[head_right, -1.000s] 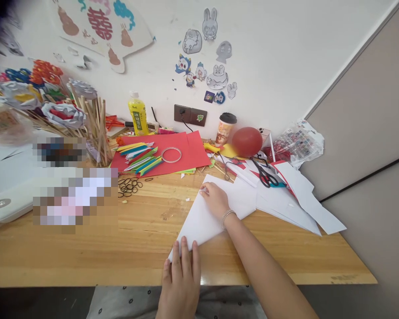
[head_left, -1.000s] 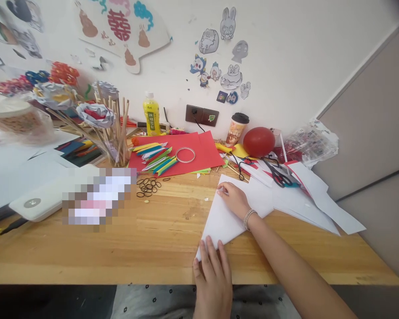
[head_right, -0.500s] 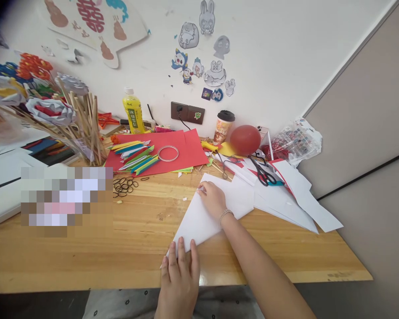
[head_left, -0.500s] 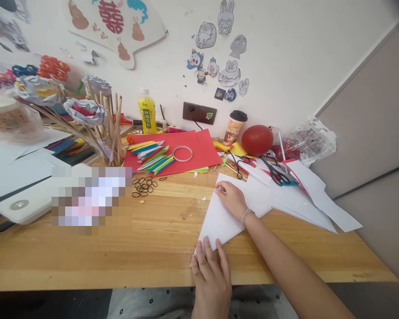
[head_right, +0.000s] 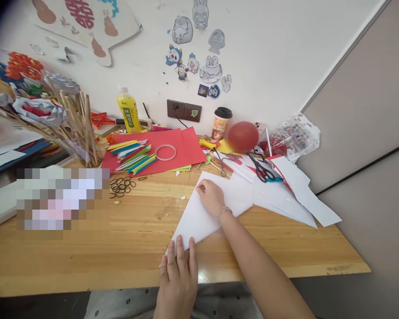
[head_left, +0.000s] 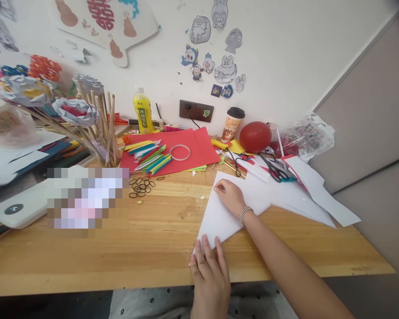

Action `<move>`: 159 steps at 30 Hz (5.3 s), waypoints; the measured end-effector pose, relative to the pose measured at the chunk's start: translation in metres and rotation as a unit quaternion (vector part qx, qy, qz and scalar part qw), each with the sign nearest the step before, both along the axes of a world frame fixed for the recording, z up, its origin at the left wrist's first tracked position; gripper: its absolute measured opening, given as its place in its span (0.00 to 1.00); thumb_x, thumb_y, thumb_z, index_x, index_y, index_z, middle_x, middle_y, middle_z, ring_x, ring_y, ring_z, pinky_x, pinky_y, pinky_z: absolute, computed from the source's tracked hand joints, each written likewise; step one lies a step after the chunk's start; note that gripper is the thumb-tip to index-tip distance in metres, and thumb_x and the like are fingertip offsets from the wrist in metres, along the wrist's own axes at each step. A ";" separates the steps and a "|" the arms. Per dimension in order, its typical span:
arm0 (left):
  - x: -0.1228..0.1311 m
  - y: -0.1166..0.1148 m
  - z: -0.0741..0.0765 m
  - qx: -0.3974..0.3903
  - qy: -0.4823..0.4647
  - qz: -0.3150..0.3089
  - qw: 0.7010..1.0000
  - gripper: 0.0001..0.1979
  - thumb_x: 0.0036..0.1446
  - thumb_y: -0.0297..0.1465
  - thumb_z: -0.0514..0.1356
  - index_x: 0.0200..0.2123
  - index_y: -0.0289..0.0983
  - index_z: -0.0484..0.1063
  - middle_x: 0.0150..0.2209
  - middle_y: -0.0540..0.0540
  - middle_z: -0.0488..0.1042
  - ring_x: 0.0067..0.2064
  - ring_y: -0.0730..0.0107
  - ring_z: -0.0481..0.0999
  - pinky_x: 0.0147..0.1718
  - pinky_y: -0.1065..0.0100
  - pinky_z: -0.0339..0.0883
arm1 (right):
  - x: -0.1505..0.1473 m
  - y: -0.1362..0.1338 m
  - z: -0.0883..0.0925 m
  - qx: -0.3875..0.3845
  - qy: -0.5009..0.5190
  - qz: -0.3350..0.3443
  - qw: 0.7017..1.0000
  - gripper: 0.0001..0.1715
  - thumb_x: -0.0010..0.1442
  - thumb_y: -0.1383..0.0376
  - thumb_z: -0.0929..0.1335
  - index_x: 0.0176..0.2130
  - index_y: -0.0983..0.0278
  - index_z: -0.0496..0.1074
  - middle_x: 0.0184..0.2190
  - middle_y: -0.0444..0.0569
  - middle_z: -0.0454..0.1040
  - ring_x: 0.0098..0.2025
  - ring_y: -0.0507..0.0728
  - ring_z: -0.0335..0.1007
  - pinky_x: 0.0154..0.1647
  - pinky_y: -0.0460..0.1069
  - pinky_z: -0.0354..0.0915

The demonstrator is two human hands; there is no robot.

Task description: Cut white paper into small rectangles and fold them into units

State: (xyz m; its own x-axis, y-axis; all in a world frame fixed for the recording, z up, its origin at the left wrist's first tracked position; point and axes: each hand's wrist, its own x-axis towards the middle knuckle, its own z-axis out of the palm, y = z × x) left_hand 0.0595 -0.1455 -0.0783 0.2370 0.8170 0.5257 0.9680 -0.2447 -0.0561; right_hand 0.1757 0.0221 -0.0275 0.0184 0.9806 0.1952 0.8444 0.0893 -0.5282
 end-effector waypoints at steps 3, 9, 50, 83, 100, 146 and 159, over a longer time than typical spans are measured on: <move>-0.001 0.002 0.002 -0.013 0.012 0.004 1.000 0.20 0.53 0.29 0.54 0.50 0.31 0.65 0.53 0.29 0.64 0.51 0.43 0.66 0.42 0.50 0.64 | 0.000 -0.001 0.000 0.005 -0.010 0.002 1.000 0.04 0.54 0.68 0.63 0.28 0.61 0.66 0.30 0.42 0.72 0.32 0.52 0.66 0.32 0.46 0.56; -0.006 0.011 0.002 -0.027 -0.001 -0.063 0.998 0.15 0.56 0.28 0.51 0.45 0.30 0.68 0.55 0.34 0.63 0.57 0.54 0.60 0.51 0.55 0.58 | 0.000 0.000 -0.003 0.020 -0.038 0.015 0.999 0.03 0.55 0.68 0.63 0.29 0.61 0.65 0.31 0.42 0.71 0.33 0.51 0.65 0.32 0.45 0.56; -0.018 0.034 0.010 -0.091 0.060 -0.204 0.973 0.52 0.36 0.62 0.49 0.51 0.22 0.64 0.55 0.25 0.60 0.56 0.44 0.58 0.51 0.54 0.53 | 0.068 -0.018 -0.004 0.162 -0.160 -0.027 0.973 0.12 0.58 0.69 0.59 0.41 0.69 0.66 0.40 0.56 0.64 0.43 0.60 0.56 0.45 0.53 0.57; -0.112 0.005 0.026 -0.068 0.117 -0.299 0.945 0.38 0.51 0.53 0.47 0.56 0.32 0.57 0.55 0.37 0.64 0.54 0.54 0.64 0.48 0.62 0.58 | -0.014 -0.039 -0.010 0.100 -0.151 0.024 0.983 0.25 0.59 0.58 0.59 0.51 0.72 0.60 0.53 0.63 0.60 0.53 0.64 0.52 0.52 0.58 0.52; -0.025 0.116 0.051 -0.114 0.123 -0.552 0.817 0.38 0.56 0.46 0.46 0.61 0.29 0.38 0.63 0.33 0.42 0.63 0.51 0.38 0.58 0.49 0.40 | -0.002 -0.019 -0.019 0.138 -0.158 0.015 0.978 0.17 0.56 0.62 0.63 0.45 0.67 0.66 0.50 0.55 0.65 0.48 0.59 0.60 0.48 0.53 0.59; -0.071 0.143 0.054 -0.240 0.129 -0.261 0.926 0.34 0.57 0.49 0.40 0.59 0.33 0.51 0.61 0.31 0.47 0.61 0.49 0.46 0.54 0.51 0.50 | -0.009 -0.022 -0.015 0.049 -0.156 -0.043 0.986 0.25 0.59 0.65 0.59 0.55 0.70 0.58 0.59 0.59 0.54 0.58 0.63 0.51 0.54 0.58 0.52; -0.144 0.150 0.060 -0.261 0.096 -0.258 0.925 0.30 0.58 0.46 0.42 0.57 0.35 0.55 0.59 0.40 0.55 0.58 0.58 0.58 0.55 0.57 0.53 | 0.083 -0.067 -0.016 0.029 -0.221 -0.080 0.972 0.24 0.59 0.69 0.58 0.55 0.68 0.59 0.58 0.57 0.56 0.58 0.63 0.51 0.55 0.61 0.49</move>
State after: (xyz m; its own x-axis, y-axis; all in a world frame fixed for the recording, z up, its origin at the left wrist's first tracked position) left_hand -0.0844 0.0046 -0.0181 0.7148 0.6993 -0.0009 0.6988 -0.7142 0.0411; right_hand 0.2591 -0.0446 -0.0438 0.0721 0.9589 0.2744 0.9930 -0.0433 -0.1098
